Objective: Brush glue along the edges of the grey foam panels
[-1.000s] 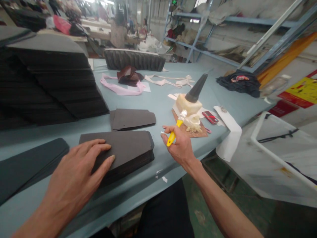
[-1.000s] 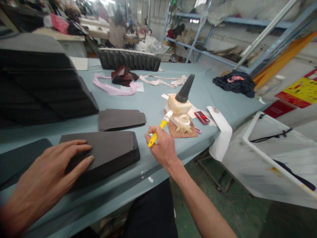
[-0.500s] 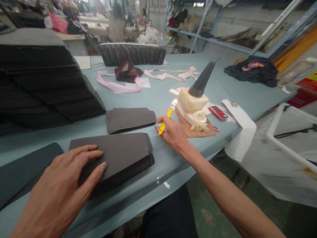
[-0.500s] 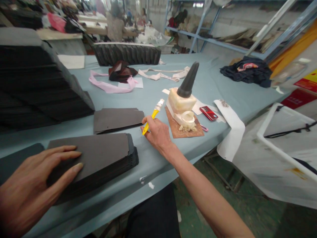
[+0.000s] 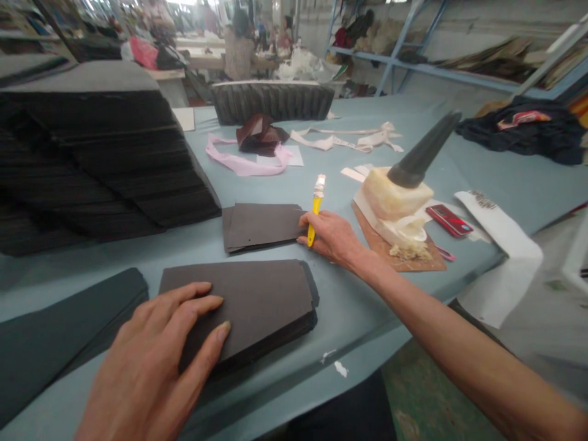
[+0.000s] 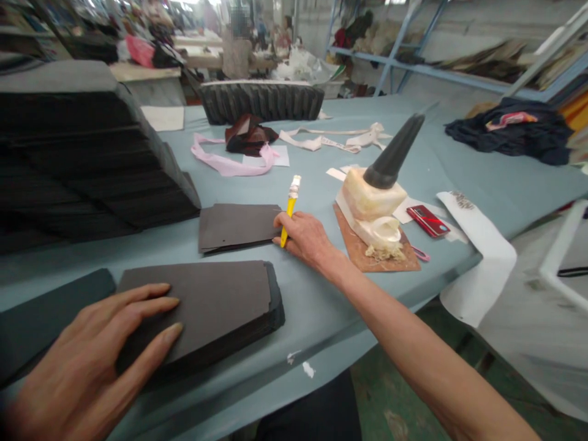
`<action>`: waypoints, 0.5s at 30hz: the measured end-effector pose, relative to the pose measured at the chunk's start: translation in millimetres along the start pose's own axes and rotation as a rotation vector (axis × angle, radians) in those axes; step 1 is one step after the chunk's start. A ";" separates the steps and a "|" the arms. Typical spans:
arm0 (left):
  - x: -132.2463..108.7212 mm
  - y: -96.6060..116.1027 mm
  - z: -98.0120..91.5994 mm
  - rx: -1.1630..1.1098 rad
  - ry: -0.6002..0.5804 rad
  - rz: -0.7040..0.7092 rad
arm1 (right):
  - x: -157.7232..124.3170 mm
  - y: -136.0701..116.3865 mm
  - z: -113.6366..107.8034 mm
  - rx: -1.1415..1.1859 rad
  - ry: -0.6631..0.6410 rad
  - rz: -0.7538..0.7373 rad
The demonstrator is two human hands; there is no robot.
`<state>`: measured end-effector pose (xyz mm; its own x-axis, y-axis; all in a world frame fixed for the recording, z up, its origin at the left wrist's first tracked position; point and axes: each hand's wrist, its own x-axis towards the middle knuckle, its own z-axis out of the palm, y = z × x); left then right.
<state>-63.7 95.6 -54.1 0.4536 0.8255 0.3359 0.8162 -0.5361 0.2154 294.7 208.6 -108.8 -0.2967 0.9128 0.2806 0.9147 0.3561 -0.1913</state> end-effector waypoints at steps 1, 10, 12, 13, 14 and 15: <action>0.2 0.8 0.2 -0.001 0.004 0.005 | 0.7 1.6 -1.3 -0.003 -0.012 -0.002; -0.4 8.7 1.0 -0.045 0.036 0.003 | 11.6 12.3 -18.4 -0.030 -0.070 -0.070; -0.3 10.2 1.8 -0.055 0.051 -0.003 | 11.6 11.6 -19.4 -0.046 -0.053 -0.086; -0.2 10.7 2.1 -0.057 0.053 -0.005 | 11.1 11.1 -19.2 -0.055 -0.041 -0.089; 0.0 11.0 2.5 -0.059 0.053 -0.009 | 10.3 10.7 -18.5 -0.066 -0.024 -0.090; 0.2 11.2 2.7 -0.060 0.052 -0.012 | 9.3 10.3 -17.5 -0.077 -0.004 -0.087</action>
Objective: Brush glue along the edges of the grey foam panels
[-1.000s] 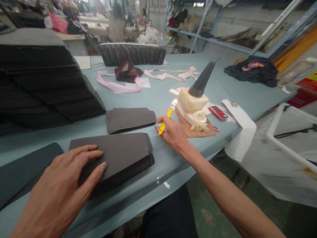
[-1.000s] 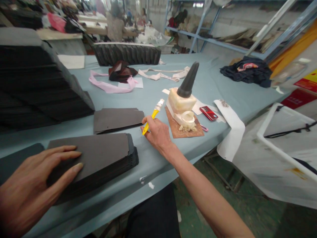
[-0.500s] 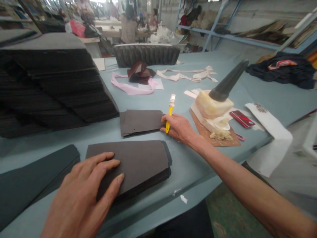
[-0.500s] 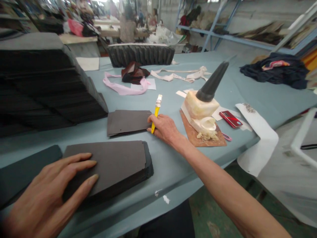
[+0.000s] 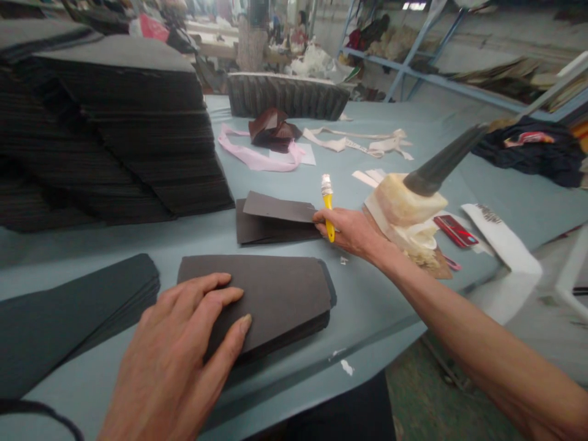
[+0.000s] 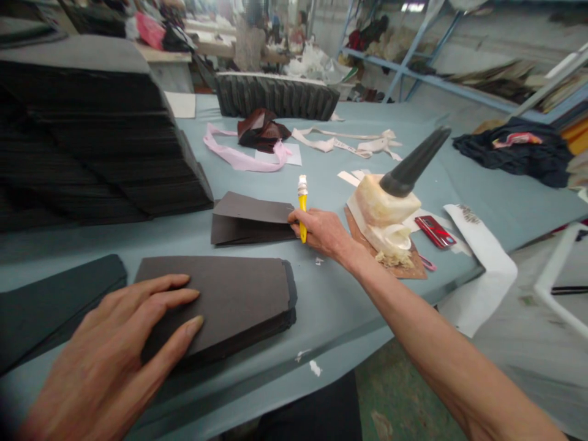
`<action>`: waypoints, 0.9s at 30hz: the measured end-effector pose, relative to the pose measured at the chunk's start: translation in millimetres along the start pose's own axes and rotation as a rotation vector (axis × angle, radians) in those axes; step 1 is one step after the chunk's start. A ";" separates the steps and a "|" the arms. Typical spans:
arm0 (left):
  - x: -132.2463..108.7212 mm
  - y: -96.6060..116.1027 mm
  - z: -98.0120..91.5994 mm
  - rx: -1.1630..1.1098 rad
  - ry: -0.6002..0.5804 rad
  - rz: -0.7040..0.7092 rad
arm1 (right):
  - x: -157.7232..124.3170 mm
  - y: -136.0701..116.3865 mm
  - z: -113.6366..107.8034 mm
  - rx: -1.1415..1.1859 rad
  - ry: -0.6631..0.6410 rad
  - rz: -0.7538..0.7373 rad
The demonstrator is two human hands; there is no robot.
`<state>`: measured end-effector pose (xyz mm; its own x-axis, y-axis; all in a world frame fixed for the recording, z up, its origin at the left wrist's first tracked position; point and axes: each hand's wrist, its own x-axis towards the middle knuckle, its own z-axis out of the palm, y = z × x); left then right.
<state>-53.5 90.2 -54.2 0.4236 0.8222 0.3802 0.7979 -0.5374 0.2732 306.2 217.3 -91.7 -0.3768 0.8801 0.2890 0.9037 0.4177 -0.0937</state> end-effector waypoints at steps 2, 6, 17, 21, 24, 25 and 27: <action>0.3 0.1 0.3 0.001 0.000 -0.005 | -1.9 -0.7 2.5 -0.027 0.051 0.016; 0.9 0.4 0.1 0.002 -0.003 -0.002 | -4.2 -2.4 5.0 -0.077 0.208 0.058; 5.3 -1.5 -1.9 -0.062 0.013 0.017 | -14.6 -19.6 -30.0 -0.169 0.659 0.008; 7.3 -6.1 -0.3 -0.100 0.015 0.002 | -28.1 -32.6 -52.4 -0.146 0.820 -0.064; 8.9 -7.4 -3.4 -0.135 0.033 -0.012 | -41.2 -48.0 -68.2 -0.126 0.821 -0.052; 9.1 -6.9 -5.7 -0.146 0.049 -0.017 | -45.5 -53.5 -72.6 -0.123 0.811 -0.047; 8.3 -4.0 -12.1 -0.176 0.091 -0.028 | -53.0 -64.1 -79.5 -0.117 0.798 -0.049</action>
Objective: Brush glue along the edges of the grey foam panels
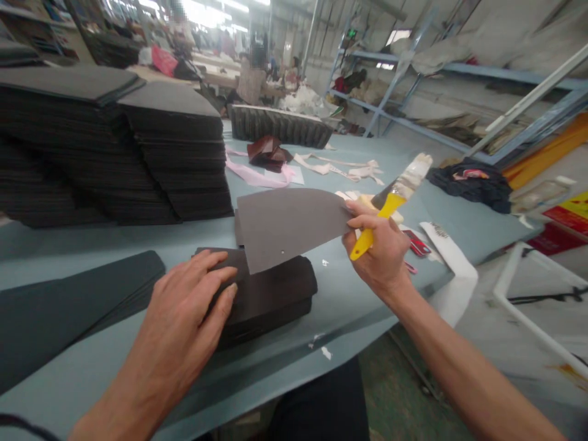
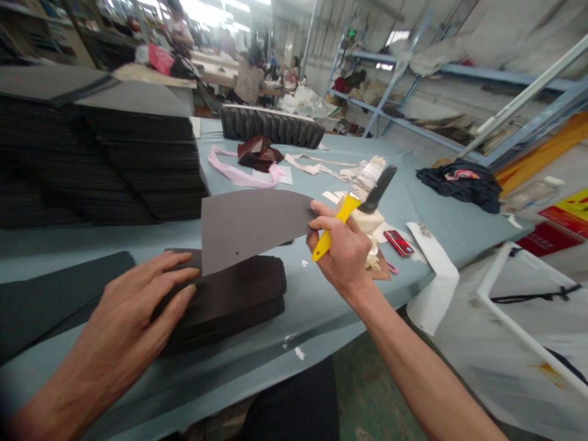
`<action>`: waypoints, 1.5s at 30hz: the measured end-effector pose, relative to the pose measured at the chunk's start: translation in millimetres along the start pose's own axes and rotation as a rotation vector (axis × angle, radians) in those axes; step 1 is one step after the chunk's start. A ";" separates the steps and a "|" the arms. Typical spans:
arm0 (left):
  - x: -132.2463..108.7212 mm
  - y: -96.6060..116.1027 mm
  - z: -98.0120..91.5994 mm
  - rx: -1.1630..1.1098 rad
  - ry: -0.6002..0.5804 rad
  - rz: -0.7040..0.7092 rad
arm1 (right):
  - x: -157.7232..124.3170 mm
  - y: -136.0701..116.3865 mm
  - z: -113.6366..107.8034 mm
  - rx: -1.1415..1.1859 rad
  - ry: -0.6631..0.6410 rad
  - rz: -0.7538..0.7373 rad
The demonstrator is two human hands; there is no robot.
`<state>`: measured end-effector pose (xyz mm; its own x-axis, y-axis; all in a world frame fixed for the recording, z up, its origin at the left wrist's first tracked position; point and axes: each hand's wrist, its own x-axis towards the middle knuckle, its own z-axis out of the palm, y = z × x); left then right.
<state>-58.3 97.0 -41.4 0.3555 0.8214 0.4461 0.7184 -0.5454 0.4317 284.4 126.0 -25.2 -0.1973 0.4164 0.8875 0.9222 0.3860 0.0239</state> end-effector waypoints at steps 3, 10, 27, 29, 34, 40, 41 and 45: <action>-2.8 11.4 -11.9 -0.111 0.040 -0.072 | 0.1 -12.8 -11.1 0.014 0.026 -0.019; -5.6 41.3 -39.9 -0.510 -0.059 -0.461 | -0.6 -38.4 -20.1 0.097 0.055 -0.067; -32.3 49.9 -29.0 -1.262 -0.034 -0.858 | -19.4 -68.9 -18.5 0.221 0.020 -0.076; -33.3 54.2 -27.6 -1.306 -0.031 -0.879 | -22.6 -70.3 -18.1 0.214 0.021 -0.064; -34.5 59.0 -26.0 -1.413 -0.055 -0.923 | -27.1 -73.1 -22.3 0.250 0.008 -0.066; -34.9 60.8 -24.2 -1.320 -0.054 -0.994 | -30.4 -70.7 -27.7 0.248 -0.029 -0.046; -35.6 60.8 -23.8 -1.290 -0.057 -1.008 | -31.3 -69.6 -28.3 0.263 -0.050 -0.032; -38.0 60.1 -21.1 -1.189 -0.080 -0.992 | -34.0 -66.0 -30.8 0.282 -0.106 0.007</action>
<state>-41.2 29.5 -15.9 0.0989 0.9064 -0.4106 -0.1816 0.4221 0.8882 240.5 60.9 -42.8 -0.2388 0.4974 0.8340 0.7974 0.5905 -0.1239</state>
